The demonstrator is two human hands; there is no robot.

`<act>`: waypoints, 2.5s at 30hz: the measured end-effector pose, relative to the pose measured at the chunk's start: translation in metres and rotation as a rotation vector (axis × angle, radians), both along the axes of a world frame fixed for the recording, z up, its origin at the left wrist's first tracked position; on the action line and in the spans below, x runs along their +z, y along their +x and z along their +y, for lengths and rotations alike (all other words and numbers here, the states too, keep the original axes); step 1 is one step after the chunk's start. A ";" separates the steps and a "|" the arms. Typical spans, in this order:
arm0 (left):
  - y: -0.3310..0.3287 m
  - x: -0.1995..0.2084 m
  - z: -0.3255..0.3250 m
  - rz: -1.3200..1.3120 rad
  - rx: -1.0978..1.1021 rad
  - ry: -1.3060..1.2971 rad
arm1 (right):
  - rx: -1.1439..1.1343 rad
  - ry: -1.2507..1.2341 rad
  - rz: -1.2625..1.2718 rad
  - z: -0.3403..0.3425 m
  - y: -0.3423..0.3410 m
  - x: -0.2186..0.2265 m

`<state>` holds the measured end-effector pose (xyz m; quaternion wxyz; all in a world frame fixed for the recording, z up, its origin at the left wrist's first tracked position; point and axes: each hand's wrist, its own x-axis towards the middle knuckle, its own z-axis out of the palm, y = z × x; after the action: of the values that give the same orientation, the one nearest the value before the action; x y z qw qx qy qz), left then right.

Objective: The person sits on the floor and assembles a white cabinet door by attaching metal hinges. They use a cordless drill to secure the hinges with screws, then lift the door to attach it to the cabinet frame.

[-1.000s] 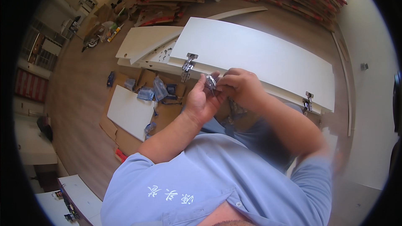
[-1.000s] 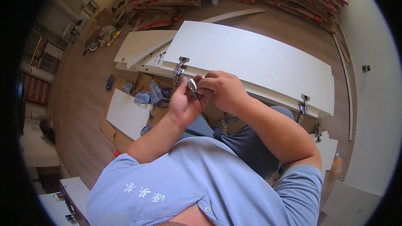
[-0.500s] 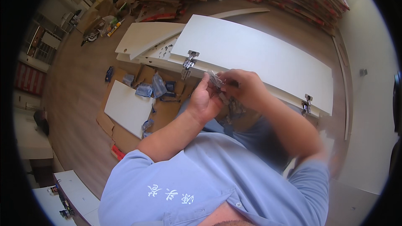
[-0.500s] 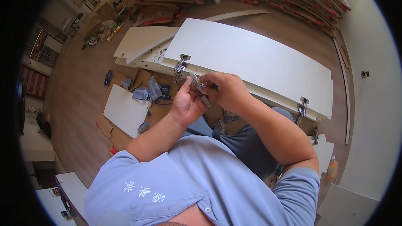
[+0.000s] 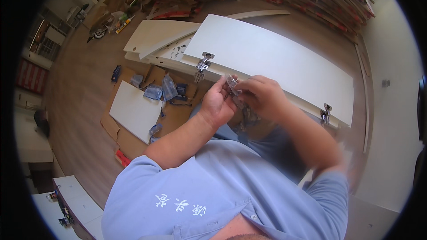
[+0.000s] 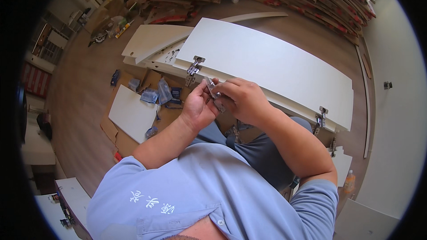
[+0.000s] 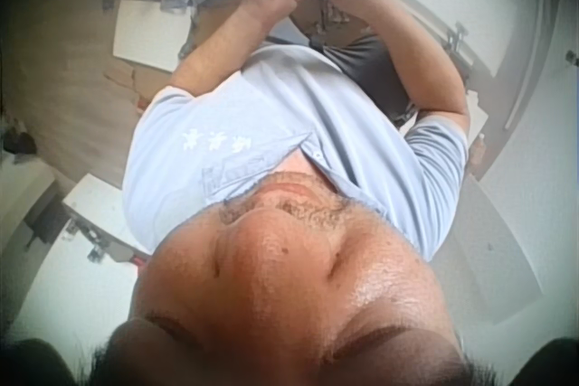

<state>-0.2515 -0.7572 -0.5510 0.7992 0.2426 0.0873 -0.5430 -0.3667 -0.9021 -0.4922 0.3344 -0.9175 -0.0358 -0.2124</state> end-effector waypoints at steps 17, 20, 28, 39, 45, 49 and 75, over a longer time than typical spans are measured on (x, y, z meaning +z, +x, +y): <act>0.001 0.000 0.004 0.016 0.027 -0.033 | 0.069 -0.020 0.062 -0.001 0.002 0.002; 0.002 -0.002 0.005 -0.013 0.012 -0.053 | 0.022 -0.005 -0.002 0.000 0.004 0.000; 0.002 0.003 0.002 0.057 0.045 -0.039 | -0.100 0.322 0.059 0.000 0.004 0.000; 0.009 0.006 0.002 0.043 0.116 -0.047 | -0.023 0.003 0.061 0.005 0.004 -0.015; 0.007 0.006 0.005 0.003 0.091 0.008 | 0.020 -0.067 0.102 0.011 0.007 -0.023; 0.010 0.001 0.009 0.044 0.056 -0.021 | 0.011 0.017 0.093 0.005 0.012 -0.025; 0.314 -0.245 0.071 0.020 0.556 0.492 | -0.203 1.061 0.177 -0.052 0.001 0.001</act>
<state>0.0629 -0.6861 -0.7964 0.8331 0.3890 0.2857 -0.2702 -0.3656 -0.9537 -0.4914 0.7308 -0.6361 0.1934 -0.1546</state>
